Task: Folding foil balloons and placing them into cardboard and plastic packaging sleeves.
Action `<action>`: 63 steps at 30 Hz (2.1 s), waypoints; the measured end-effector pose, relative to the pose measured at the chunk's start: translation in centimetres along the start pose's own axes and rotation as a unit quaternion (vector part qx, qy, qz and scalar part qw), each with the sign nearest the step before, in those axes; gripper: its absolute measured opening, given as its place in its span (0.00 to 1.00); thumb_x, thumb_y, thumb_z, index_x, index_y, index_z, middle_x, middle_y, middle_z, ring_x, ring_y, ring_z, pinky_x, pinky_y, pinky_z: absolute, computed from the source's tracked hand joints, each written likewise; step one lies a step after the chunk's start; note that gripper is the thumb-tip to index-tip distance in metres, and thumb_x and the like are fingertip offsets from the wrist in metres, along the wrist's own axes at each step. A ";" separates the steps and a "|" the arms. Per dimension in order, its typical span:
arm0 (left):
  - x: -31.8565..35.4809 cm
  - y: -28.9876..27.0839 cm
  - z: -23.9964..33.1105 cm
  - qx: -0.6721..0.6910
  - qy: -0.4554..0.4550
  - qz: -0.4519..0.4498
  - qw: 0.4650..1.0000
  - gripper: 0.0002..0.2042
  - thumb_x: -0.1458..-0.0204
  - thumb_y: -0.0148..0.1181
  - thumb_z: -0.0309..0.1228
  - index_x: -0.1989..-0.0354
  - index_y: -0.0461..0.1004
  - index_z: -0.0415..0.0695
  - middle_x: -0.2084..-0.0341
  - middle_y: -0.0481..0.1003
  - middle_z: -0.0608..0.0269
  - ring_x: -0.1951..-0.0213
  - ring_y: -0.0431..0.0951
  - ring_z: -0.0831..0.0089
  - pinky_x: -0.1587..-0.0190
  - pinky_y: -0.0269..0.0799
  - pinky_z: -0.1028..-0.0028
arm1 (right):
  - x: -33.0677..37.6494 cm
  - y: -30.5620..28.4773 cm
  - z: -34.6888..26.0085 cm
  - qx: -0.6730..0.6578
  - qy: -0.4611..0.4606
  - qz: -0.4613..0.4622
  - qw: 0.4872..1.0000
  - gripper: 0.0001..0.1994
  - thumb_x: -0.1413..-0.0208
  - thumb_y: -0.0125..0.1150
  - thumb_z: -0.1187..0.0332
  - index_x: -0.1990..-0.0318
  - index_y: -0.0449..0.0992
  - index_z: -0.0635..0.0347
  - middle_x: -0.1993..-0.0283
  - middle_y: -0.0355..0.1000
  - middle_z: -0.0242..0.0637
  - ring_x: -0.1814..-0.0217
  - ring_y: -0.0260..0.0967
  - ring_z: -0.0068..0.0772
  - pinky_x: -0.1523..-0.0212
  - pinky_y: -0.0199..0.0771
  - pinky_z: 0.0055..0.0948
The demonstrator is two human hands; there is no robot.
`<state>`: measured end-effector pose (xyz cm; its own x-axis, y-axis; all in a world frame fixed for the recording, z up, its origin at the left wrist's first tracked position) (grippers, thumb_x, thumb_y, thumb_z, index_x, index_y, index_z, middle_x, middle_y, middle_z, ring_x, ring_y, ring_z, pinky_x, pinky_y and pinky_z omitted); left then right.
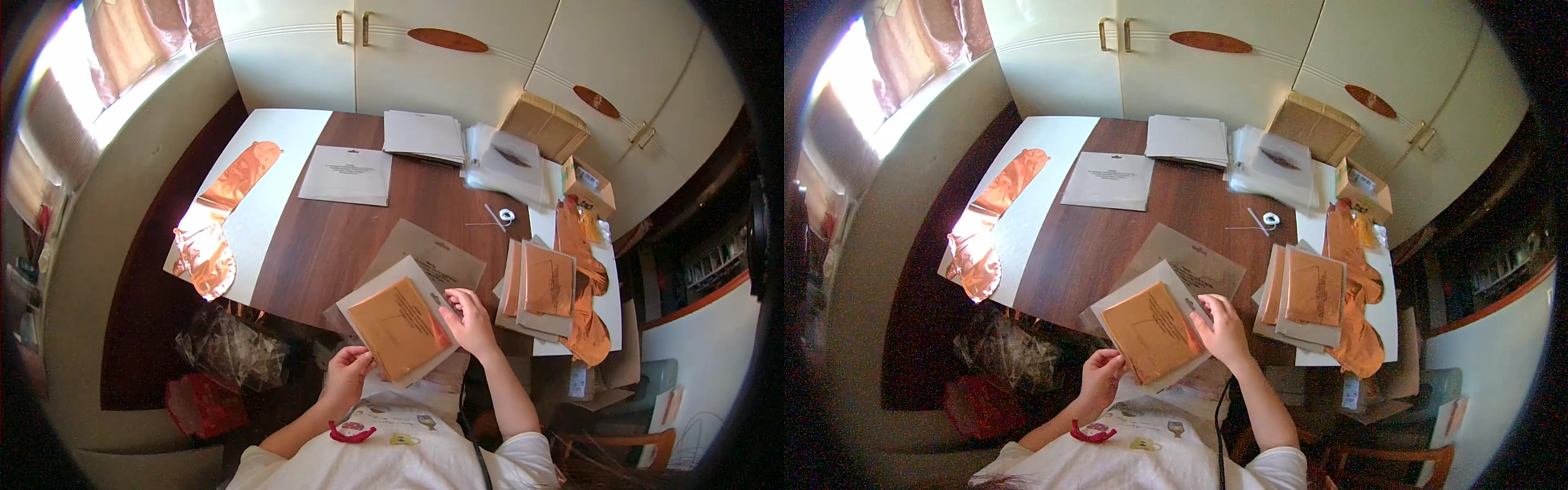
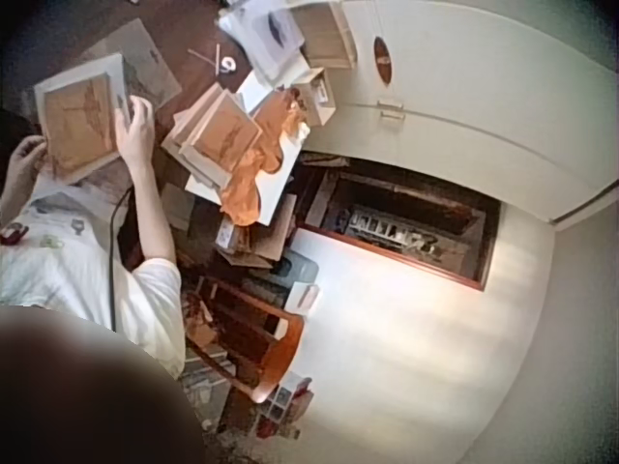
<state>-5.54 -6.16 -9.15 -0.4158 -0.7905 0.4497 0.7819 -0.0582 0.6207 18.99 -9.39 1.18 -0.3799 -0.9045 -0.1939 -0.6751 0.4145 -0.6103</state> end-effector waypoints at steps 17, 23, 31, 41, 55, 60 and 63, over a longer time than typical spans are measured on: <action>0.2 2.3 -0.2 -0.107 0.117 0.013 0.987 0.05 0.48 0.57 0.23 0.64 0.70 0.37 0.70 0.75 0.62 0.68 0.75 0.77 0.62 0.72 0.78 | 1.4 1.5 -7.1 0.155 -0.096 -0.067 0.981 0.29 0.56 0.64 0.55 0.47 0.67 0.60 0.42 0.61 0.44 0.41 0.59 0.47 0.43 0.61 0.41; 0.6 3.2 -0.4 -0.150 0.109 -0.041 0.982 0.08 0.47 0.55 0.21 0.59 0.68 0.38 0.64 0.74 0.61 0.63 0.75 0.77 0.58 0.73 0.78 | 4.7 4.8 -7.5 0.267 -0.162 -0.087 0.946 0.30 0.59 0.66 0.55 0.47 0.67 0.58 0.42 0.60 0.41 0.38 0.55 0.46 0.40 0.57 0.43; 1.1 4.1 0.0 -0.237 0.092 -0.128 0.959 0.09 0.48 0.56 0.22 0.58 0.69 0.40 0.64 0.75 0.59 0.63 0.76 0.75 0.65 0.74 0.78 | 4.9 4.0 -6.6 0.239 -0.221 -0.086 0.942 0.17 0.52 0.60 0.67 0.53 0.71 0.60 0.50 0.67 0.39 0.44 0.63 0.37 0.42 0.63 0.38; 1.5 14.5 9.3 -0.732 0.530 -0.265 0.336 0.19 0.59 0.59 0.34 0.56 0.72 0.45 0.52 0.69 0.57 0.46 0.68 0.64 0.51 0.67 0.64 | 3.8 0.8 -6.3 0.295 -0.331 0.010 0.896 0.11 0.54 0.57 0.72 0.61 0.76 0.60 0.60 0.74 0.35 0.55 0.72 0.31 0.55 0.75 0.28; -1.0 16.9 10.8 -0.719 0.589 -0.254 0.268 0.17 0.56 0.53 0.27 0.55 0.70 0.39 0.58 0.73 0.59 0.55 0.76 0.67 0.69 0.77 0.76 | -10.8 -10.7 7.9 0.253 -0.028 0.202 0.946 0.05 0.50 0.56 0.71 0.67 0.76 0.59 0.67 0.72 0.43 0.65 0.71 0.46 0.64 0.72 0.39; -1.4 16.8 11.3 -0.754 0.528 -0.247 0.303 0.19 0.55 0.53 0.25 0.51 0.69 0.41 0.56 0.74 0.60 0.54 0.76 0.68 0.64 0.78 0.74 | -15.5 -10.8 11.6 0.262 -0.062 0.151 0.951 0.06 0.54 0.57 0.77 0.67 0.75 0.61 0.64 0.70 0.46 0.58 0.68 0.48 0.57 0.70 0.38; -1.0 17.2 12.0 -0.747 0.527 -0.248 0.319 0.18 0.55 0.52 0.26 0.52 0.69 0.40 0.56 0.74 0.59 0.55 0.76 0.68 0.67 0.77 0.75 | -16.9 -10.6 13.5 0.310 -0.015 0.098 0.946 0.04 0.53 0.54 0.74 0.71 0.75 0.60 0.65 0.71 0.46 0.60 0.70 0.48 0.58 0.71 0.41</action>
<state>2.75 0.94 8.72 -0.8893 -0.1775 -0.4215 0.4174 0.0617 -0.9066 41.09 0.16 0.61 -0.4348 -0.8226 -0.3665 -0.0900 0.4447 -0.8912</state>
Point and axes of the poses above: each hand's wrist, its own x-axis away from the middle knuckle, its own y-axis out of the palm, z = x × y, the point moved 7 cm from there along -x, towards the middle knuckle
